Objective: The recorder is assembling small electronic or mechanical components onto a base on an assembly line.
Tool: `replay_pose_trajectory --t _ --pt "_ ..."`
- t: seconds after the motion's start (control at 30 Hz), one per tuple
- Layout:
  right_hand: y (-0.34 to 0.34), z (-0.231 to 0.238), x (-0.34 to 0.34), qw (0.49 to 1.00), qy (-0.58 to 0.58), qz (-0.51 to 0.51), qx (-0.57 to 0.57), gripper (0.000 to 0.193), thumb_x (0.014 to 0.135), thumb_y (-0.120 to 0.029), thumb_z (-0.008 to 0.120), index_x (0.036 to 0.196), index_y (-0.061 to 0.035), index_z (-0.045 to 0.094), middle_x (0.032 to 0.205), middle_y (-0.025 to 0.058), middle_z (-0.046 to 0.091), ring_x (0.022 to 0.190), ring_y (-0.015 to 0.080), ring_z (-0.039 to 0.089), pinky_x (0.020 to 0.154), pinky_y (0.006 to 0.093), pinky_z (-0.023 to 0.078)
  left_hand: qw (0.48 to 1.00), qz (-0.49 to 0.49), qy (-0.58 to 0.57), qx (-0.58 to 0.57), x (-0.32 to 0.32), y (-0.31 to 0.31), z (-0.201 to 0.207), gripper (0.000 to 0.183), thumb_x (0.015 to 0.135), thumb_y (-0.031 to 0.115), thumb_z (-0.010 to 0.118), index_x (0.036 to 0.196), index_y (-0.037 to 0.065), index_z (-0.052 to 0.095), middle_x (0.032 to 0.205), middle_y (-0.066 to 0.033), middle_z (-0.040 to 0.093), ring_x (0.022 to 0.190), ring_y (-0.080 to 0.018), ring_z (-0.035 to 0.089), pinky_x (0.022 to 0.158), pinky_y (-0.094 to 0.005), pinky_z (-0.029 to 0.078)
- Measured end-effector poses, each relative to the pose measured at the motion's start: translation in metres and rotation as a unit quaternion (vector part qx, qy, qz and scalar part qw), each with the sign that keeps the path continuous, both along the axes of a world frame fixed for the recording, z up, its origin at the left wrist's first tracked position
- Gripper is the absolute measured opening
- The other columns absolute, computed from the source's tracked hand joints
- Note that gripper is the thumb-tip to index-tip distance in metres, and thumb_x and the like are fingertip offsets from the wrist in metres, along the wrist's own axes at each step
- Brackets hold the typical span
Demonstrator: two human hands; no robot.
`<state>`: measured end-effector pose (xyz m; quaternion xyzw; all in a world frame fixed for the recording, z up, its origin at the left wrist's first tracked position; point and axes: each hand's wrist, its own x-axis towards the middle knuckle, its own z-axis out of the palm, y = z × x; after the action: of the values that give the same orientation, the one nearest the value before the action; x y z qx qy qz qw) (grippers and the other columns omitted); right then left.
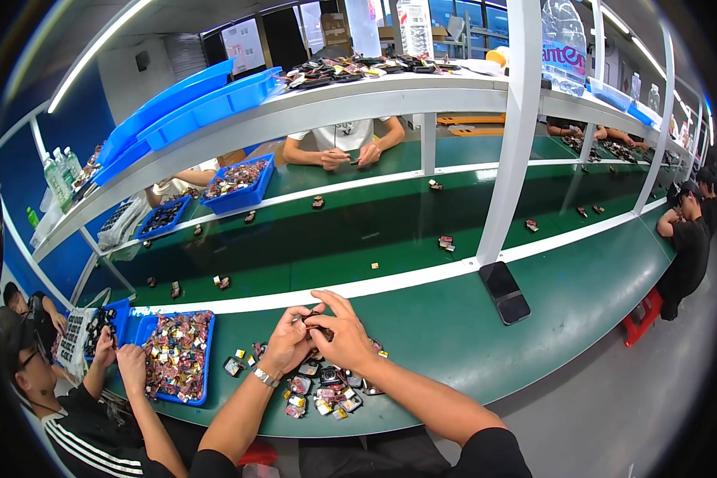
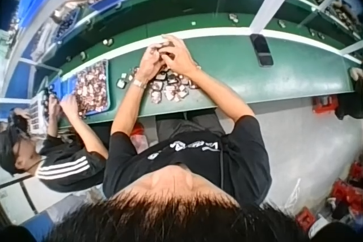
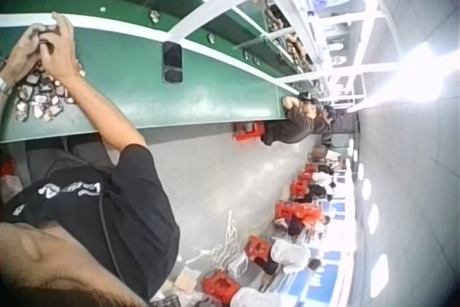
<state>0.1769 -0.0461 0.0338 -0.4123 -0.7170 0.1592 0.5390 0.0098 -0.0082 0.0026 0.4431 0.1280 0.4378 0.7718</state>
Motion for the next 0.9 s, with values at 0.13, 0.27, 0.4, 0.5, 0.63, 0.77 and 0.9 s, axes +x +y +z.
replay_pose_trajectory --t 0.13,0.27,0.4,0.5,0.63,0.77,0.9 --pt "-0.002 0.005 0.006 0.999 -0.044 -0.011 0.025 0.02 0.076 -0.006 0.069 0.096 -0.0055 0.071 0.131 0.0127 0.055 0.122 0.0324 0.049 0.102 0.041 0.041 1.0 0.002 0.015 0.0 -0.003 0.003 -0.004 0.026 0.097 0.011 0.054 0.122 0.008 0.046 0.143 -0.0164 0.045 0.119 -0.0263 0.055 0.101 -0.0463 0.046" --pt "0.001 0.0 0.002 0.997 -0.02 -0.014 0.067 0.015 0.076 -0.002 0.068 0.091 -0.0036 0.068 0.116 0.0114 0.06 0.103 0.0271 0.057 0.087 0.0372 0.05 1.0 0.004 0.005 -0.015 -0.004 0.003 -0.006 0.027 0.099 0.008 0.047 0.125 0.004 0.043 0.132 -0.0152 0.052 0.118 -0.0272 0.055 0.102 -0.0467 0.046" --pt "0.003 0.002 0.001 0.996 -0.011 -0.044 0.083 0.014 0.075 0.0 0.069 0.089 -0.0035 0.067 0.107 0.0101 0.061 0.098 0.0269 0.059 0.082 0.0367 0.05 0.999 -0.005 0.013 -0.032 -0.003 0.001 -0.002 0.028 0.1 0.007 0.045 0.127 0.004 0.041 0.126 -0.0147 0.055 0.116 -0.0258 0.056 0.102 -0.0465 0.047" --pt "0.004 -0.001 0.002 0.992 -0.056 -0.051 0.102 0.015 0.074 0.0 0.07 0.088 -0.0035 0.066 0.099 0.0089 0.061 0.09 0.0262 0.06 0.075 0.0347 0.051 0.998 0.017 0.025 -0.051 0.002 -0.002 0.005 0.031 0.096 0.012 0.056 0.124 0.007 0.044 0.117 -0.0116 0.058 0.11 -0.0219 0.059 0.098 -0.0444 0.049" --pt "0.003 0.0 0.0 0.992 -0.07 -0.06 0.082 0.015 0.076 -0.005 0.069 0.091 -0.0048 0.067 0.097 0.0078 0.059 0.091 0.025 0.06 0.071 0.0343 0.053 0.998 0.025 0.022 -0.055 -0.001 0.0 0.004 0.031 0.096 0.011 0.055 0.124 0.007 0.044 0.116 -0.0108 0.059 0.109 -0.0212 0.059 0.098 -0.0443 0.049" --pt "0.005 -0.005 -0.002 0.986 -0.102 -0.079 0.106 0.02 0.074 -0.003 0.072 0.094 -0.0046 0.069 0.094 0.0077 0.061 0.086 0.024 0.063 0.071 0.0335 0.055 0.997 0.03 0.025 -0.062 -0.001 0.001 0.002 0.029 0.097 0.01 0.053 0.124 0.006 0.044 0.116 -0.0102 0.061 0.108 -0.0207 0.059 0.098 -0.0444 0.049" --pt "0.004 -0.004 0.0 0.981 -0.13 -0.089 0.117 0.019 0.075 -0.004 0.072 0.094 -0.0057 0.07 0.094 0.007 0.062 0.086 0.0239 0.063 0.071 0.0333 0.054 0.997 0.027 0.027 -0.06 0.0 0.0 0.003 0.027 0.098 0.009 0.051 0.124 0.006 0.044 0.117 -0.0105 0.061 0.108 -0.0204 0.06 0.098 -0.0449 0.049"
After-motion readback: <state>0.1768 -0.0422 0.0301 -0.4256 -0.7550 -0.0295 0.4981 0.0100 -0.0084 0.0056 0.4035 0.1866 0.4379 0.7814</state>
